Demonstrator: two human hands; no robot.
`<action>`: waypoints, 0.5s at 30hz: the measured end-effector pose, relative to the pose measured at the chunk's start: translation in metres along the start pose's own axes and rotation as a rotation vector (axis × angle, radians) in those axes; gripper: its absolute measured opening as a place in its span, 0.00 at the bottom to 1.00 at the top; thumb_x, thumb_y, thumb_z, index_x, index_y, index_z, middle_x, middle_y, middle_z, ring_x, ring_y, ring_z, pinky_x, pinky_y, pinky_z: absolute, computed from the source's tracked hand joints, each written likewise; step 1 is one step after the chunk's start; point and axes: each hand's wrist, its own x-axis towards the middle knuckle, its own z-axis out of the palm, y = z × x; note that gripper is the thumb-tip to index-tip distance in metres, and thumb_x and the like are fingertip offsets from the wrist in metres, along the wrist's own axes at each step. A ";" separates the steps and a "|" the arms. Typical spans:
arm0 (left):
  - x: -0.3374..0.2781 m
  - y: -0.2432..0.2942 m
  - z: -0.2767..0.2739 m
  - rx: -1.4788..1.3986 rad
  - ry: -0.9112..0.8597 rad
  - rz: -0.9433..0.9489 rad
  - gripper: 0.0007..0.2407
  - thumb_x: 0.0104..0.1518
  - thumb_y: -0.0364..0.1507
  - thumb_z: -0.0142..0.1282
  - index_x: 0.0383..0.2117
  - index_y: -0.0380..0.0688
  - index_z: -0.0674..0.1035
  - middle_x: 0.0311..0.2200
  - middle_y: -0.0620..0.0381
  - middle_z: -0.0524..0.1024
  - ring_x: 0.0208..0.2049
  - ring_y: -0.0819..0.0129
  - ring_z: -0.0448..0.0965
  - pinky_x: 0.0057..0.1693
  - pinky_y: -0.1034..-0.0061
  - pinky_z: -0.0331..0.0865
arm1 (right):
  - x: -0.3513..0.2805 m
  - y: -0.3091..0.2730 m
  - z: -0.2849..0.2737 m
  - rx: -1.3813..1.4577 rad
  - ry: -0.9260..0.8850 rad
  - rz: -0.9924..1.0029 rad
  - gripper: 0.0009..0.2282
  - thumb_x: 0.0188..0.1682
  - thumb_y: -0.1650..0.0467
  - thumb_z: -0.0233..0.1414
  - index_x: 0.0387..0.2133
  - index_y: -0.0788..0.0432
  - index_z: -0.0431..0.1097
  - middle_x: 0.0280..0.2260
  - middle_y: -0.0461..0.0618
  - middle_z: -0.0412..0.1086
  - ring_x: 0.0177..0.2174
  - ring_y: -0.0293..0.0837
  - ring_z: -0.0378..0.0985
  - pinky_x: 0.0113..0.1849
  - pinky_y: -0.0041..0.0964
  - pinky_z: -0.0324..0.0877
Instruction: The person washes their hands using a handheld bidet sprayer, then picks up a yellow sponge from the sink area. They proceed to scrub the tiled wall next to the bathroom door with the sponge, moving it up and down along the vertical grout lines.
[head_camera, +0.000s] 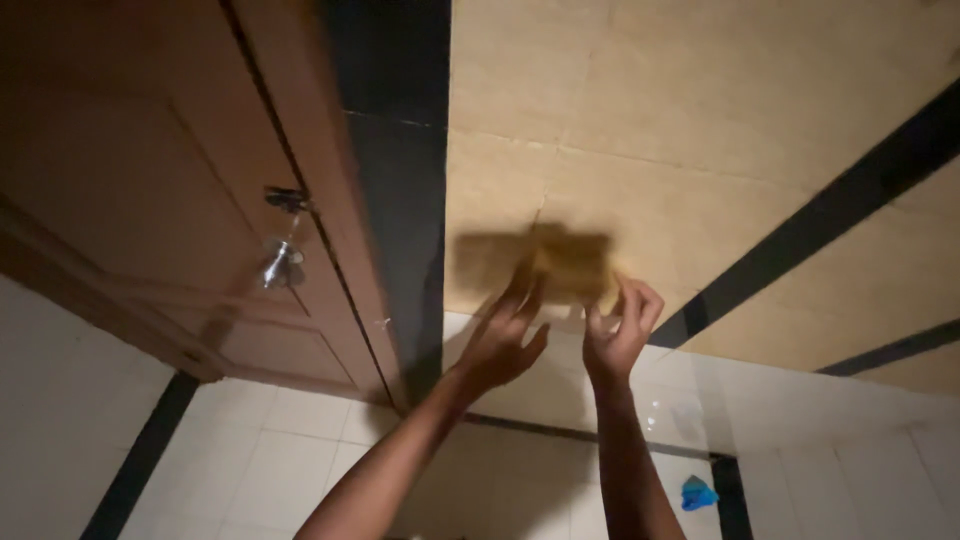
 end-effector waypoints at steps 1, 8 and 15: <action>-0.001 0.002 0.007 -0.004 -0.005 0.002 0.36 0.58 0.26 0.59 0.73 0.41 0.52 0.75 0.37 0.39 0.75 0.42 0.48 0.72 0.59 0.58 | 0.000 0.002 -0.002 -0.004 0.003 0.004 0.21 0.47 0.75 0.57 0.56 0.61 0.69 0.52 0.58 0.60 0.43 0.51 0.68 0.49 0.42 0.68; -0.032 -0.020 0.064 -0.019 0.017 -0.044 0.35 0.57 0.25 0.57 0.72 0.39 0.52 0.75 0.33 0.38 0.75 0.37 0.47 0.70 0.58 0.59 | -0.026 0.045 -0.012 -0.113 -0.064 0.005 0.24 0.43 0.75 0.64 0.54 0.61 0.68 0.53 0.61 0.58 0.51 0.56 0.65 0.52 0.45 0.65; -0.058 -0.033 0.117 -0.085 -0.050 -0.030 0.36 0.54 0.24 0.57 0.71 0.35 0.54 0.74 0.31 0.37 0.73 0.35 0.45 0.71 0.54 0.56 | -0.060 0.091 -0.022 -0.156 -0.117 0.217 0.22 0.44 0.73 0.63 0.54 0.55 0.69 0.51 0.56 0.62 0.41 0.53 0.68 0.44 0.42 0.69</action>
